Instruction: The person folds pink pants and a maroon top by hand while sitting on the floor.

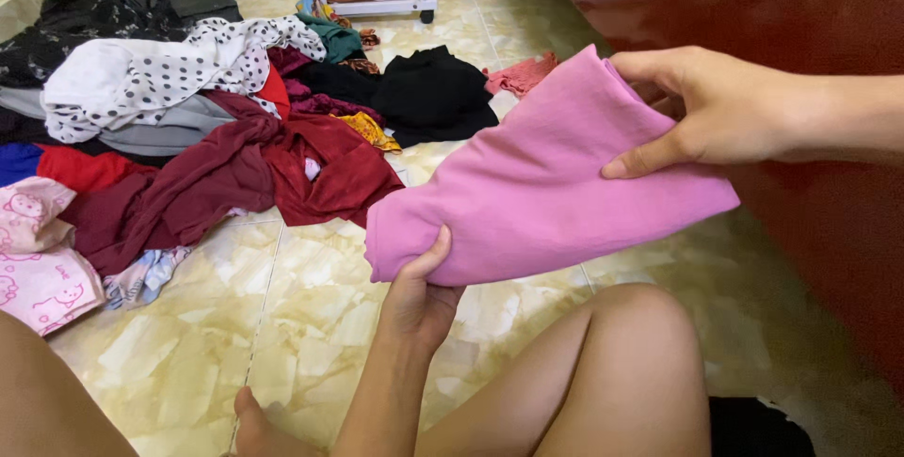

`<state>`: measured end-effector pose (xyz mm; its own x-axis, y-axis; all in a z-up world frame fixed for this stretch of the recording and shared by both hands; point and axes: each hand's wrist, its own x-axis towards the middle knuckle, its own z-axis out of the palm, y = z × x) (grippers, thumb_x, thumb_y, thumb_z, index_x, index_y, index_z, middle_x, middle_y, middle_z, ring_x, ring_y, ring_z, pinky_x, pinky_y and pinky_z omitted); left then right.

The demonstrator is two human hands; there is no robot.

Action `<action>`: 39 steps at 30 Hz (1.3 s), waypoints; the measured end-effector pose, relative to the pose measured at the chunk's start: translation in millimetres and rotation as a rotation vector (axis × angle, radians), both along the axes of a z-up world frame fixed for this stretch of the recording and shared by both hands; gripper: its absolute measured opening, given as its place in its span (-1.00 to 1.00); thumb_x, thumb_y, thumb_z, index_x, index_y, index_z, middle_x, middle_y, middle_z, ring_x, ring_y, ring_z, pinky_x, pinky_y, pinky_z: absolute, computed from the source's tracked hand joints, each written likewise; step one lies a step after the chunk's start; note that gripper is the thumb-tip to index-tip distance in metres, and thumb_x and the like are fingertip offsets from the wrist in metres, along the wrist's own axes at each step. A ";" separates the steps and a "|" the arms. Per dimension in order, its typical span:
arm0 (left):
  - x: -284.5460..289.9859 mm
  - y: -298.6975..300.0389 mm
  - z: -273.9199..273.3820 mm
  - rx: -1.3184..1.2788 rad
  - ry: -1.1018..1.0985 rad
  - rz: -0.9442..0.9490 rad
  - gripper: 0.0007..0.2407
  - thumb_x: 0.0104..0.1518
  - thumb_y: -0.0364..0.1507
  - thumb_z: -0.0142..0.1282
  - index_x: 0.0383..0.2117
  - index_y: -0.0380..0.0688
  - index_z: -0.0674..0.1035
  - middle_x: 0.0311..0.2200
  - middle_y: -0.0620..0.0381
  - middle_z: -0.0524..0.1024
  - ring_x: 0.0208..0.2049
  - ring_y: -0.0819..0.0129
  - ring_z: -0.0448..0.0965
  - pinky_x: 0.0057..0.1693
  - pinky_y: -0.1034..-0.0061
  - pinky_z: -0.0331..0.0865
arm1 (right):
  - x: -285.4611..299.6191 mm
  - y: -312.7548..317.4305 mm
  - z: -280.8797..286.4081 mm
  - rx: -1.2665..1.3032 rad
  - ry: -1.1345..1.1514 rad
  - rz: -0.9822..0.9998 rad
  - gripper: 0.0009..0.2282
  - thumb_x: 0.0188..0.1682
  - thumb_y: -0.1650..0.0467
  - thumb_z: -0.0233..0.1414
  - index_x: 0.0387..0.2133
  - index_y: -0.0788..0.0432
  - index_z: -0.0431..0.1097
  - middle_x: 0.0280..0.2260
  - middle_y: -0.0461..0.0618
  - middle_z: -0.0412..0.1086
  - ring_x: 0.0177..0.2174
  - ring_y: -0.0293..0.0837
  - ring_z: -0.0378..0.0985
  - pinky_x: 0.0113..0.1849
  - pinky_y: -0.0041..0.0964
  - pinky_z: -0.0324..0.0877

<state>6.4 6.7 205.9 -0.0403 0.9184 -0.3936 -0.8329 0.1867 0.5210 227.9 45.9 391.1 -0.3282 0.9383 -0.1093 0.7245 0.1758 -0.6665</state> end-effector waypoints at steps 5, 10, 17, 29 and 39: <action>-7.6 -2.7 0.8 -0.005 -0.002 -0.012 -0.62 -0.03 -0.56 0.12 0.01 -0.15 0.51 -0.02 0.11 0.54 -0.04 0.36 0.51 0.05 0.40 0.45 | -2.8 -5.8 -4.0 -0.017 0.037 0.031 -0.54 -0.40 0.57 0.29 -0.13 0.15 0.48 -0.15 -0.11 0.64 -0.22 -0.23 0.65 -0.15 -0.32 0.53; -8.0 -6.8 5.3 -0.036 0.016 -0.012 -0.61 -0.05 -0.57 0.13 0.01 -0.15 0.51 -0.02 0.10 0.55 -0.03 0.36 0.52 0.04 0.42 0.45 | -9.4 -12.3 0.2 -0.051 0.045 -0.034 -0.51 -0.40 0.62 0.27 -0.10 0.15 0.48 -0.13 -0.10 0.65 -0.19 -0.21 0.66 -0.15 -0.29 0.56; -9.6 -7.6 -0.5 -0.052 0.007 -0.023 -0.59 -0.07 -0.57 0.14 0.01 -0.17 0.50 -0.01 0.09 0.55 -0.02 0.35 0.52 0.07 0.41 0.44 | -5.7 -8.1 -7.2 -0.036 0.006 0.011 -0.54 -0.39 0.57 0.28 -0.12 0.13 0.48 -0.16 -0.12 0.65 -0.22 -0.24 0.66 -0.17 -0.32 0.56; -4.2 -3.3 -6.0 -0.048 0.006 -0.040 -0.59 -0.07 -0.57 0.14 0.01 -0.16 0.51 -0.01 0.08 0.55 -0.03 0.34 0.52 0.05 0.40 0.45 | 7.0 -2.4 -11.4 -0.018 0.042 0.081 -0.51 -0.41 0.56 0.28 -0.11 0.14 0.46 -0.12 -0.13 0.63 -0.19 -0.25 0.66 -0.14 -0.33 0.57; 56.0 3.0 0.8 -0.024 -0.057 -0.186 -0.64 -0.03 -0.53 0.14 -0.02 -0.13 0.52 -0.06 0.13 0.56 -0.10 0.38 0.54 0.02 0.42 0.47 | 32.4 -41.7 30.6 0.013 -0.138 -0.240 -0.56 -0.36 0.58 0.27 -0.14 0.08 0.49 -0.18 -0.15 0.67 -0.23 -0.24 0.65 -0.20 -0.29 0.53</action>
<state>62.4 9.6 206.8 0.1522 0.8983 -0.4123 -0.8107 0.3521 0.4679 260.4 4.2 421.7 -0.0787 0.9890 -0.1253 0.8301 -0.0046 -0.5576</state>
